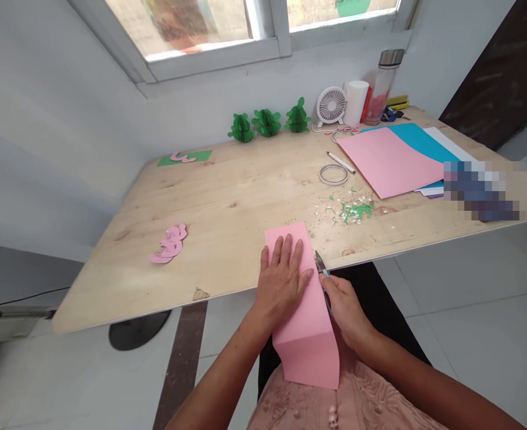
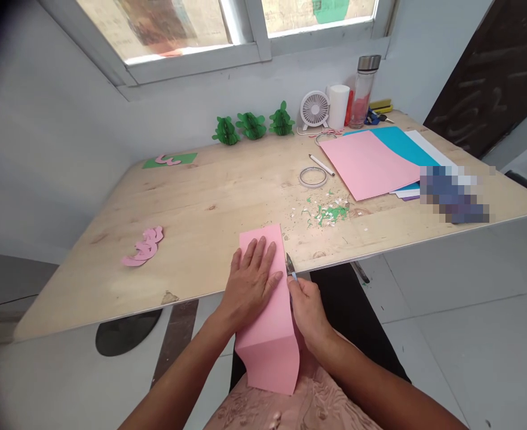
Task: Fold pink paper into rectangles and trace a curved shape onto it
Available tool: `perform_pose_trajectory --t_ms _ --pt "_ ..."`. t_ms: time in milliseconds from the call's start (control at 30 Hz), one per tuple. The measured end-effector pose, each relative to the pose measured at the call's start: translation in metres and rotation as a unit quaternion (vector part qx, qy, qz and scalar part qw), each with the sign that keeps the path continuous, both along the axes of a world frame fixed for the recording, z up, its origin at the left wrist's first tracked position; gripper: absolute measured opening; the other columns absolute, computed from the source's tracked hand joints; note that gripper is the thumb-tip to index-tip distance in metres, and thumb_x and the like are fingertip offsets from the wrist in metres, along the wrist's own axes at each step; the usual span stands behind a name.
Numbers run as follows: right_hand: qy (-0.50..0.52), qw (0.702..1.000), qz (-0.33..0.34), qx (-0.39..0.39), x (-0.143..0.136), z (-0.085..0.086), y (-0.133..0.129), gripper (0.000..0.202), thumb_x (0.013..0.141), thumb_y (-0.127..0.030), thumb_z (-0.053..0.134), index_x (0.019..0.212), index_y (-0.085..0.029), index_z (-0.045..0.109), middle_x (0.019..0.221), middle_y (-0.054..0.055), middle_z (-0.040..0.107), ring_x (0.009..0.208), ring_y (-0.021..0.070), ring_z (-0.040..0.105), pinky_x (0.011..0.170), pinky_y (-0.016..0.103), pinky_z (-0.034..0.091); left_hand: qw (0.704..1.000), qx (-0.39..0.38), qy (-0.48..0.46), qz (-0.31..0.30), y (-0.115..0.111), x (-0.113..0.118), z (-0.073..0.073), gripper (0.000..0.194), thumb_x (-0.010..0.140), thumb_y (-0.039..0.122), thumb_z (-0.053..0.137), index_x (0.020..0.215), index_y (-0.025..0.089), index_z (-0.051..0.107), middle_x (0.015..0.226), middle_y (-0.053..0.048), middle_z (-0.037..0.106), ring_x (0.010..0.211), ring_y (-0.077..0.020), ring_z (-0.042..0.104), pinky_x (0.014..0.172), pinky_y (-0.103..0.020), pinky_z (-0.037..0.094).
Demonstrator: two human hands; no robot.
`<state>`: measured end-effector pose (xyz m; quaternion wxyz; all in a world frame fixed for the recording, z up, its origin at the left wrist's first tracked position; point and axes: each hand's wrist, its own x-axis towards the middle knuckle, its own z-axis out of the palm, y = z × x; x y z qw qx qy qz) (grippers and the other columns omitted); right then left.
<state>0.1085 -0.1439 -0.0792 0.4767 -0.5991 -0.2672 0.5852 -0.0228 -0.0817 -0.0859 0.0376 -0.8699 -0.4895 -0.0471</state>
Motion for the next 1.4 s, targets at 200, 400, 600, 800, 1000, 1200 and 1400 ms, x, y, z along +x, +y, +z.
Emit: perform_pose_trajectory --t_ms 200,400,600,800,1000,1200,1400 --pt "-0.04 0.999 0.002 0.019 0.002 -0.007 0.0 0.039 0.079 -0.053 0.051 0.062 -0.019 0.043 0.057 -0.005 0.037 0.056 0.0102 0.028 0.051 0.025 0.025 1.0 0.009 0.007 -0.003 0.0 -0.001 -0.002 0.058 0.096 0.047 0.026 0.147 0.018 0.027 0.152 -0.011 0.03 0.141 -0.0282 0.024 0.112 -0.051 0.021" --pt "-0.07 0.997 0.003 0.035 0.001 -0.013 0.004 0.04 0.08 -0.053 0.05 0.06 -0.02 0.039 0.056 -0.005 0.034 0.055 0.01 0.026 0.048 0.024 0.024 1.0 0.014 0.008 -0.001 0.001 -0.002 -0.005 0.059 0.096 0.048 0.025 0.147 0.019 0.027 0.153 -0.011 0.029 0.141 -0.0284 0.024 0.112 -0.052 0.022" --pt "-0.091 0.995 -0.004 0.043 0.001 -0.013 0.007 0.041 0.081 -0.053 0.049 0.057 -0.021 0.037 0.055 -0.005 0.034 0.054 0.0099 0.026 0.047 0.024 0.023 1.0 0.017 -0.001 -0.004 0.001 -0.002 -0.003 0.058 0.096 0.048 0.027 0.146 0.019 0.029 0.151 -0.011 0.032 0.14 -0.0287 0.026 0.111 -0.052 0.024" --pt "-0.095 0.994 -0.018 0.042 0.002 -0.011 0.01 0.044 0.082 -0.057 0.047 0.057 -0.021 0.039 0.052 -0.005 0.037 0.049 0.0093 0.029 0.046 0.024 0.025 1.0 0.005 -0.012 -0.008 0.001 -0.002 -0.003 0.058 0.096 0.047 0.026 0.146 0.018 0.03 0.151 -0.012 0.032 0.14 -0.0297 0.027 0.11 -0.053 0.025" --pt "-0.105 0.992 -0.032 0.06 0.004 -0.006 0.007 0.048 0.08 -0.059 0.051 0.056 -0.02 0.039 0.051 -0.005 0.04 0.048 0.0089 0.032 0.046 0.023 0.027 0.999 -0.011 -0.03 -0.011 0.001 -0.002 -0.001 0.057 0.096 0.046 0.028 0.145 0.018 0.032 0.152 -0.013 0.03 0.14 -0.031 0.027 0.109 -0.055 0.025" --pt "-0.06 0.998 0.003 0.026 0.009 0.0 -0.007 0.048 0.081 -0.063 0.048 0.067 -0.017 0.053 0.05 -0.002 0.048 0.044 0.0102 0.04 0.044 0.023 0.031 0.996 -0.04 -0.073 -0.016 0.001 -0.003 0.008 0.05 0.097 0.037 0.029 0.142 0.017 0.037 0.149 -0.012 0.036 0.139 -0.0317 0.029 0.109 -0.057 0.026" --pt "-0.078 0.994 0.066 0.048 0.014 0.003 -0.019 0.048 0.083 -0.06 0.048 0.06 -0.019 0.044 0.055 -0.004 0.036 0.051 0.0088 0.028 0.046 0.023 0.022 0.981 -0.073 -0.155 -0.092 -0.007 -0.032 0.018 0.044 0.097 0.02 0.03 0.14 0.02 0.038 0.142 -0.007 0.048 0.137 -0.0234 0.035 0.111 -0.05 0.029"
